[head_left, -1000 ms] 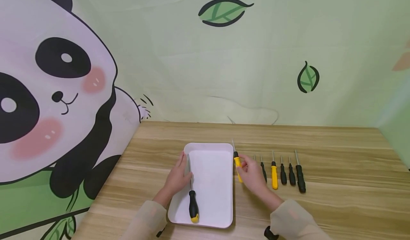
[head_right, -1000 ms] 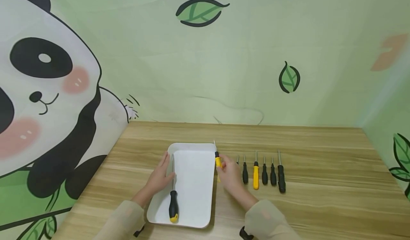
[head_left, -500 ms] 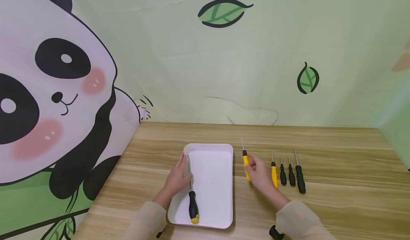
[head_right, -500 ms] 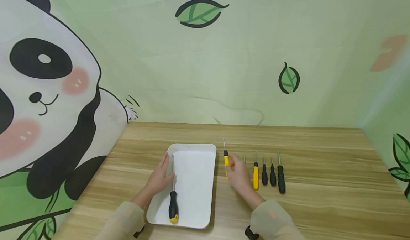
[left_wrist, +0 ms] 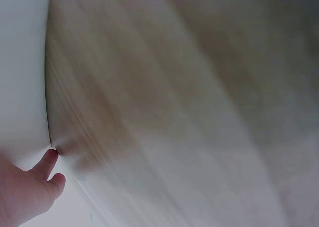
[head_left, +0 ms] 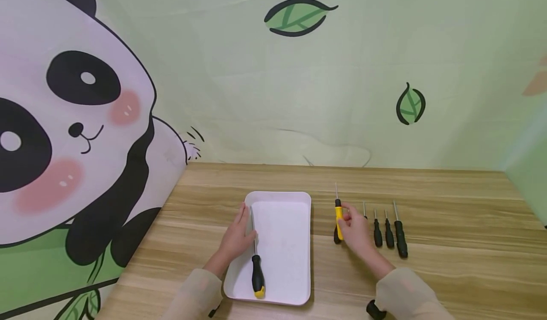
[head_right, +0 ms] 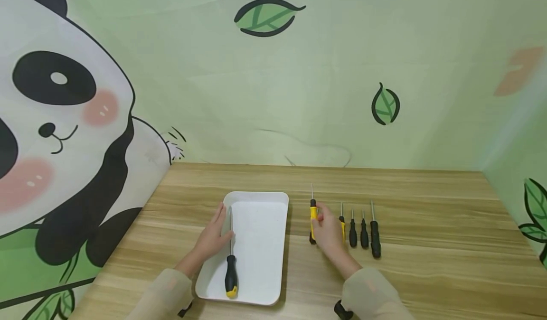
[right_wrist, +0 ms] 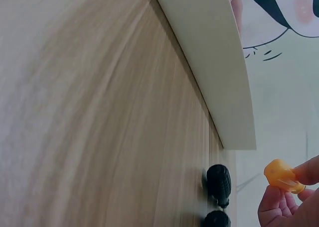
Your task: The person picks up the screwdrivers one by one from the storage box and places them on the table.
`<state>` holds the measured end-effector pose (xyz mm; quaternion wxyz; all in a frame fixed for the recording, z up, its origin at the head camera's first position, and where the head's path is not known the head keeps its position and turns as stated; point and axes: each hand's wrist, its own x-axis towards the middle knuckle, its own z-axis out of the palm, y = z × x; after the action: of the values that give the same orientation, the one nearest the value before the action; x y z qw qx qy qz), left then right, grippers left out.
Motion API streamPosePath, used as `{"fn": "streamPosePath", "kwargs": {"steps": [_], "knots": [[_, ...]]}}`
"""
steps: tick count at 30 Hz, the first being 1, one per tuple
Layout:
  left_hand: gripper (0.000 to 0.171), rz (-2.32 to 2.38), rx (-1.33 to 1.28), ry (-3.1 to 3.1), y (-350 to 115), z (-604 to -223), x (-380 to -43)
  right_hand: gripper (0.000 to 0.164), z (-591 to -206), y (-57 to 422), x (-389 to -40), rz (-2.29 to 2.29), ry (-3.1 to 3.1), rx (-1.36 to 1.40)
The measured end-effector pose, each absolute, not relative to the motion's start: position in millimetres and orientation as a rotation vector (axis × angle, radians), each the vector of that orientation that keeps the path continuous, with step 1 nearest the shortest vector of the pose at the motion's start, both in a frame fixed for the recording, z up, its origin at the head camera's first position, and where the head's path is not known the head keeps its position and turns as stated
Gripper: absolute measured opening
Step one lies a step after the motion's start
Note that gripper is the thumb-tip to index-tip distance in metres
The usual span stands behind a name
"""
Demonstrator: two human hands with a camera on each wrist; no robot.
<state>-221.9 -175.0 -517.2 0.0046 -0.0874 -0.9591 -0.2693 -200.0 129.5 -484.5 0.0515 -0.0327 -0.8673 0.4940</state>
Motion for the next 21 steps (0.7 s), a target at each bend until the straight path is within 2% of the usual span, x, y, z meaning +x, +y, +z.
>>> {"fn": "streamPosePath", "kwargs": {"steps": [21], "knots": [[0.071,-0.825,-0.268,-3.002,-175,-517,-221,0.041,-485,158,-199,1.471,-2.674,-0.187]]}}
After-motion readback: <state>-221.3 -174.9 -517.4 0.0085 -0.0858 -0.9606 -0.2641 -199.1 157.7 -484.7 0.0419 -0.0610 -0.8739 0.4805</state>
